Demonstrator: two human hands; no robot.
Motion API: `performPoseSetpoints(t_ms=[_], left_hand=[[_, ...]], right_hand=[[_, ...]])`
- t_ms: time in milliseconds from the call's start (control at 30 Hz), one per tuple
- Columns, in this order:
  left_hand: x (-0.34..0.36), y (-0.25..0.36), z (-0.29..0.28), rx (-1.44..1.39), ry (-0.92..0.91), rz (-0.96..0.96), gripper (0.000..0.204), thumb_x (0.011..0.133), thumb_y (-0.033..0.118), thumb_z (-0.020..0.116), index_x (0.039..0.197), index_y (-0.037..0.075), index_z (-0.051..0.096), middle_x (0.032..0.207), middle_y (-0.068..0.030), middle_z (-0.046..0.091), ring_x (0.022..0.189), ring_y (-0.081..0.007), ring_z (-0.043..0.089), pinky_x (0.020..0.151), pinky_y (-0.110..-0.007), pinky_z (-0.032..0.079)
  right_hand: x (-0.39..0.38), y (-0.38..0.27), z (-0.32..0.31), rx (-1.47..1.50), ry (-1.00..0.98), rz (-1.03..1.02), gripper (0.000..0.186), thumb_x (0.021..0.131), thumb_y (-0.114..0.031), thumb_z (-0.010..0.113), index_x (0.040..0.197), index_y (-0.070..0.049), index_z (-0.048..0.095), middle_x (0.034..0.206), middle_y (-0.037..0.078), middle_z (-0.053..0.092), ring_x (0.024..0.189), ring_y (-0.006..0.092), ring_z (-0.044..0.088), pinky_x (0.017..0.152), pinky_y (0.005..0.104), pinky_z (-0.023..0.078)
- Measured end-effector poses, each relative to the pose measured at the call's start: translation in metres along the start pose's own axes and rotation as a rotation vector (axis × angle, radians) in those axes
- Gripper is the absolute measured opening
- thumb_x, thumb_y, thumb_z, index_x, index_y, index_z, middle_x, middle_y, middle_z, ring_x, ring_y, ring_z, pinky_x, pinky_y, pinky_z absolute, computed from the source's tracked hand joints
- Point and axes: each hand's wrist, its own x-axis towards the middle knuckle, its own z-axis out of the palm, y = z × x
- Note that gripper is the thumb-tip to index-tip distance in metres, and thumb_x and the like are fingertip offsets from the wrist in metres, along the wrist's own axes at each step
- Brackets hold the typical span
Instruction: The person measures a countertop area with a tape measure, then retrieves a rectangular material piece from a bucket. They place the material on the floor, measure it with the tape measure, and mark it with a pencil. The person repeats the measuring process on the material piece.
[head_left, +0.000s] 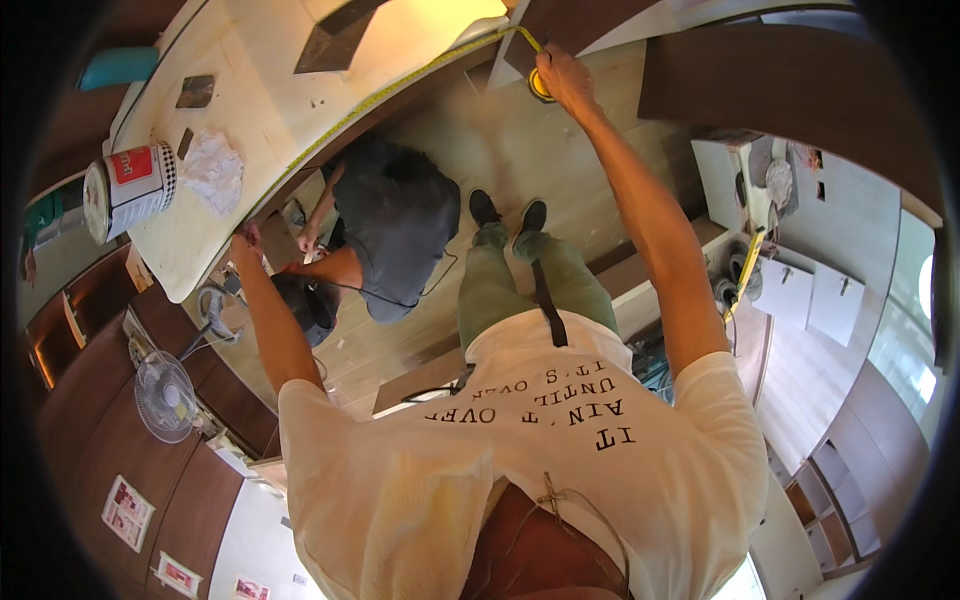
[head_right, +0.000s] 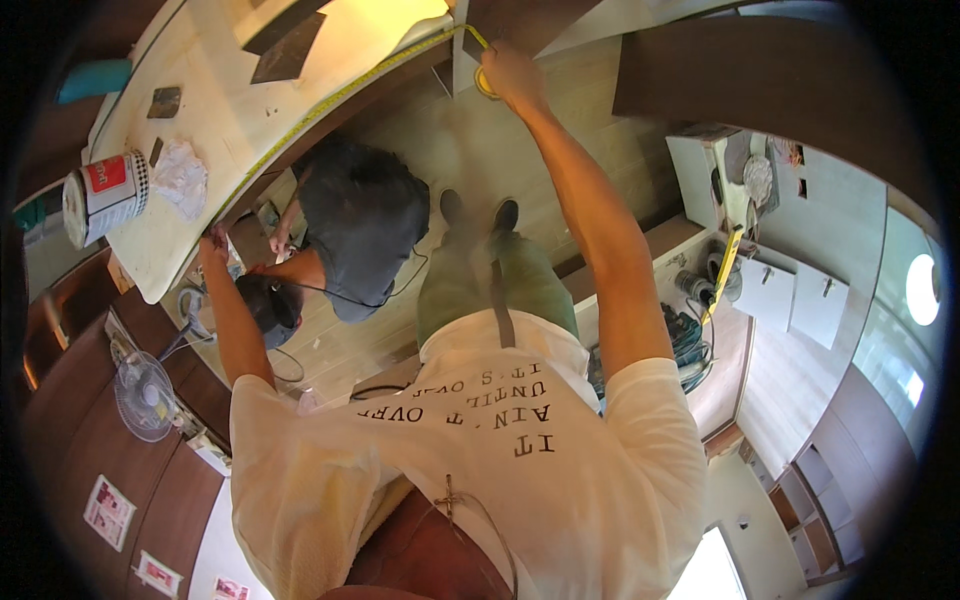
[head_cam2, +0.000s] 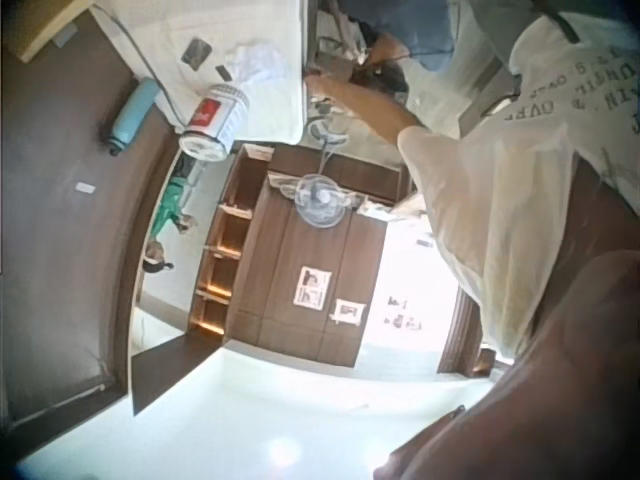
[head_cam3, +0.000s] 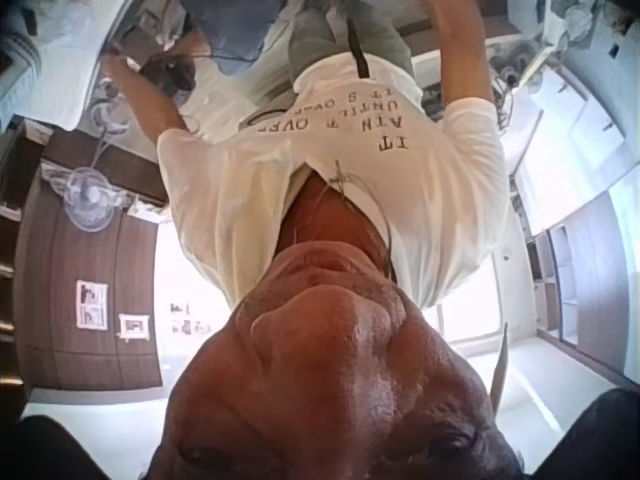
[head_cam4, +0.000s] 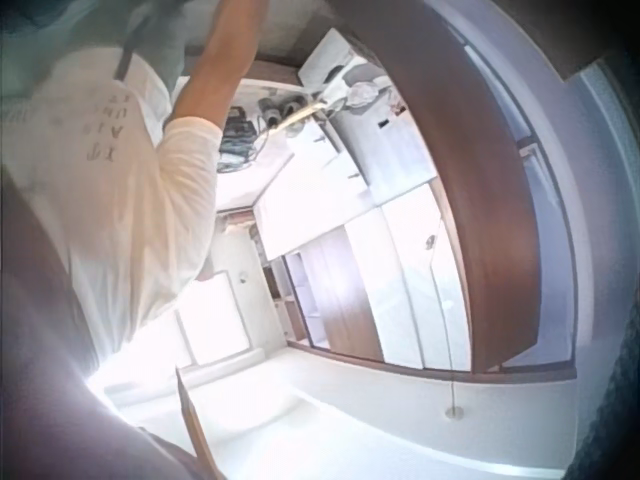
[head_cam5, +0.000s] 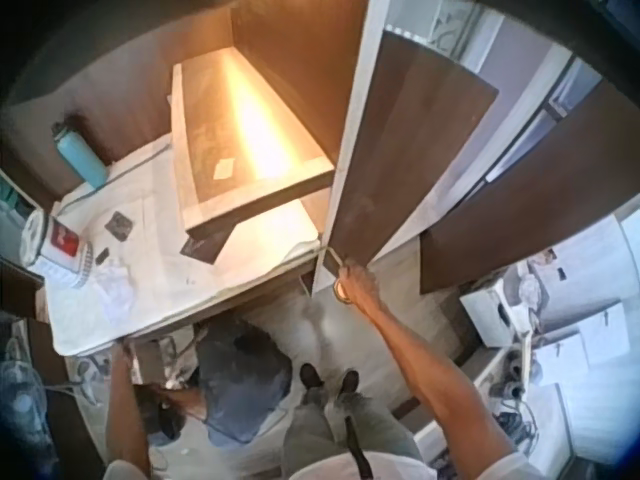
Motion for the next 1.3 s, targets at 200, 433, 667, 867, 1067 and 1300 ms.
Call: performPoseSetpoints(t_ms=[200,433,667,867,1067,1300], left_hand=[[-0.006,0.005,0.002,0.011,0.053,0.031,0.021,0.097,0.007,0.047,0.11,-0.005,0.058,0.094,-0.0155,0.064,0.083,-0.0259,0.066,0.072,-0.032,0.063],[-0.017,0.025,0.004,0.05,0.047,0.081,0.028,0.095,0.014,0.06,0.116,-0.004,0.056,0.1,-0.015,0.06,0.087,-0.0256,0.065,0.07,-0.029,0.063],[-0.02,0.034,0.003,0.091,0.034,0.107,0.031,0.094,0.012,0.061,0.119,-0.003,0.053,0.101,-0.0153,0.058,0.088,-0.0252,0.064,0.07,-0.028,0.063],[-0.029,0.037,0.007,0.146,-0.005,0.155,0.032,0.092,0.013,0.064,0.118,-0.003,0.055,0.1,-0.0138,0.061,0.085,-0.023,0.066,0.069,-0.026,0.063],[-0.028,0.042,0.006,0.182,0.011,0.186,0.028,0.094,0.012,0.061,0.116,-0.004,0.056,0.1,-0.0144,0.062,0.085,-0.0234,0.067,0.068,-0.028,0.063],[-0.04,0.046,0.014,0.247,-0.028,0.178,0.022,0.094,0.008,0.059,0.111,-0.005,0.058,0.094,-0.0141,0.065,0.078,-0.0226,0.068,0.066,-0.027,0.064]], right_hand=[[0.0,0.006,0.012,-0.004,0.021,-0.038,0.028,0.091,-0.025,0.042,0.1,-0.006,0.061,0.094,0.02,0.066,0.084,0.0403,0.065,0.073,0.0494,0.052],[-0.004,-0.002,0.015,0.207,0.129,0.106,0.028,0.093,-0.029,0.043,0.099,-0.007,0.06,0.085,0.025,0.068,0.08,0.0447,0.066,0.075,0.0554,0.051],[-0.012,-0.013,0.008,0.255,0.153,0.155,0.028,0.093,-0.028,0.043,0.095,-0.004,0.057,0.08,0.027,0.066,0.079,0.044,0.066,0.075,0.0557,0.051],[-0.012,-0.007,0.013,0.29,0.243,0.086,0.026,0.094,-0.026,0.042,0.094,-0.005,0.058,0.079,0.024,0.067,0.078,0.0415,0.067,0.071,0.0527,0.052],[-0.012,-0.002,0.018,0.28,0.298,0.045,0.024,0.094,-0.026,0.043,0.092,-0.007,0.058,0.077,0.021,0.068,0.076,0.0403,0.067,0.07,0.0515,0.052],[-0.009,0.003,0.028,0.353,0.398,0.019,0.021,0.092,-0.024,0.046,0.089,-0.007,0.058,0.074,0.02,0.067,0.072,0.0391,0.067,0.068,0.0515,0.052]])
